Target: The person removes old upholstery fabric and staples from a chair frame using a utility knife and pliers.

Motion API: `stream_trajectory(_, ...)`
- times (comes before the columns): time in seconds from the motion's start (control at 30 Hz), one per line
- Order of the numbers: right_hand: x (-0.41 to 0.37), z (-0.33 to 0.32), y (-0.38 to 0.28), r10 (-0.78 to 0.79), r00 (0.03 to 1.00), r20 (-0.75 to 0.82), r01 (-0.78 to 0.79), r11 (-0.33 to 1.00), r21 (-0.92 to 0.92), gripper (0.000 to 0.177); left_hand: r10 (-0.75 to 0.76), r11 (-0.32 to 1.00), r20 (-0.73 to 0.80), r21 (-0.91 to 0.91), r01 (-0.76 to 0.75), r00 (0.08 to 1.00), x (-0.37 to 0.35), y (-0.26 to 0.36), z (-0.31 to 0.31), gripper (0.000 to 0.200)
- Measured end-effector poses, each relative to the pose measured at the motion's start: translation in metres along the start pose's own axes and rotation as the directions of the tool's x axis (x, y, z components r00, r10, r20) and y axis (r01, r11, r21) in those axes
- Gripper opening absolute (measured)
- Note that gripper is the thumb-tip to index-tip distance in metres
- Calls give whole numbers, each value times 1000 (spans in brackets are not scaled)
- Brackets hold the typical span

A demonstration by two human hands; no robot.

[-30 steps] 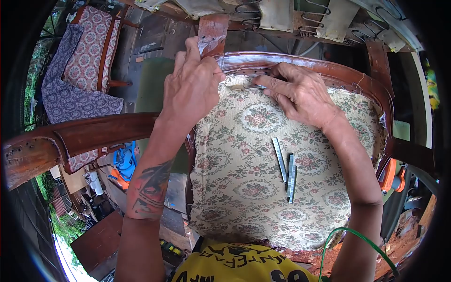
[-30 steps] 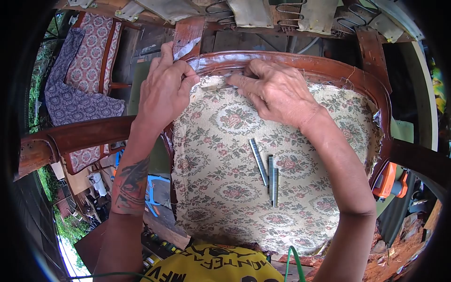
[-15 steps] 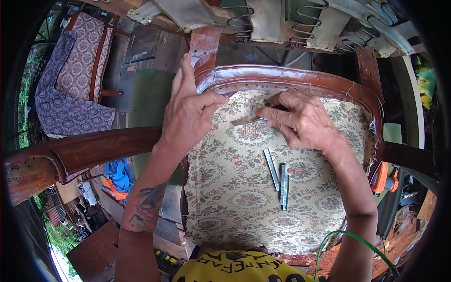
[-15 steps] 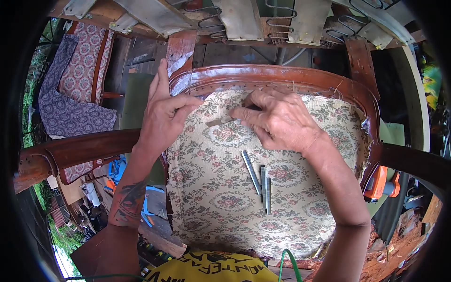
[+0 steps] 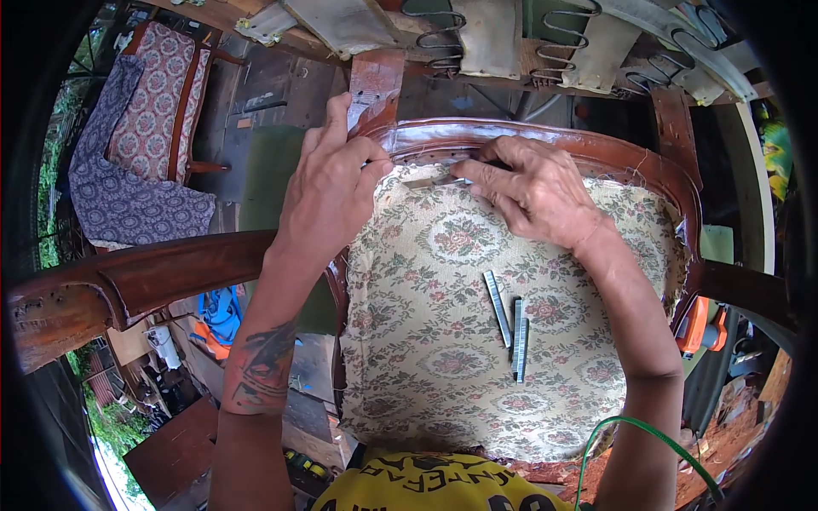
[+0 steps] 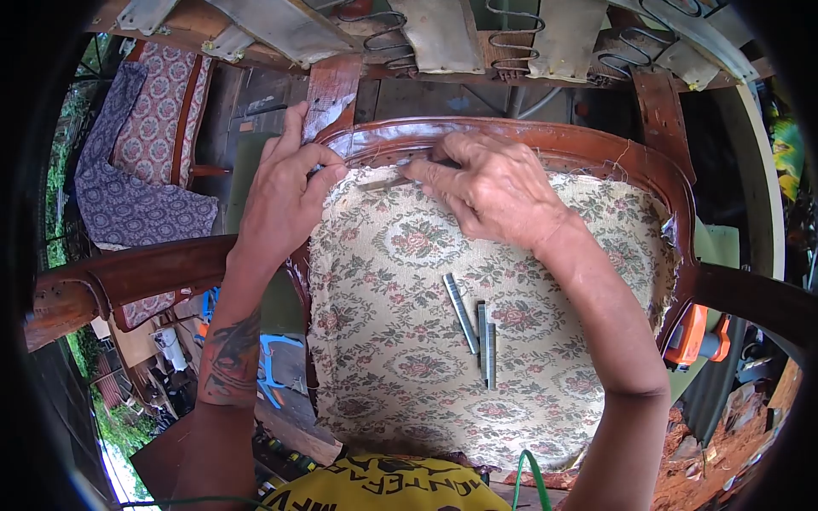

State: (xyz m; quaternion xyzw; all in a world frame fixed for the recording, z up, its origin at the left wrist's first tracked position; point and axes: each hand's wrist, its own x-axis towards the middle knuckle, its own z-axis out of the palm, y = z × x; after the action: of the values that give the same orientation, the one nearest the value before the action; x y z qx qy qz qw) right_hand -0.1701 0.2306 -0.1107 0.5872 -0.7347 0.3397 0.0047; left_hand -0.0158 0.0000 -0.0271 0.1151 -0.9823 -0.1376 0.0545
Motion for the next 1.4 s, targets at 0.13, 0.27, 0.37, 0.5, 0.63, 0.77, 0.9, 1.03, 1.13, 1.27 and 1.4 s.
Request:
stream_trajectory(0.13,11,3,5,-40,999,2,40,999,17,31,3,1000,-21,-20,-4,1000,-3,-1,1,19)
stream_trajectory(0.27,16,2,4,-60,998,-21,60,998,11,32,48,999,-18,-11,-48,999,-3,-2,1,17)
stream_trajectory(0.37,16,3,4,-73,997,-32,73,997,-1,32,46,999,-30,24,-45,998,-1,0,3,17)
stream_trajectory(0.5,15,4,2,-14,1000,24,14,1000,5,32,28,998,-53,49,-26,998,-1,2,5,16)
stream_trajectory(0.63,17,6,2,-20,1000,12,20,999,-33,34,32,994,-42,109,-28,999,1,4,3,10)
stream_trajectory(0.77,14,6,-2,-30,1000,8,30,994,-103,39,45,994,-46,106,-40,998,3,6,5,13)
stream_trajectory(0.9,16,2,-6,-78,997,-1,77,983,-168,43,28,989,-60,148,-19,998,5,11,8,16)
stream_trajectory(1.03,19,2,1,-84,996,38,89,981,-173,46,0,988,-54,157,8,999,4,11,9,18)
stream_trajectory(1.13,19,2,4,-81,994,76,92,984,-153,47,13,984,-72,179,0,997,2,10,11,18)
stream_trajectory(1.27,20,-1,5,-25,991,129,38,994,-102,47,22,981,-92,195,-4,995,2,9,14,17)
stream_trajectory(1.4,18,1,7,-38,991,128,52,993,-107,49,40,977,-100,211,-18,994,1,9,14,17)
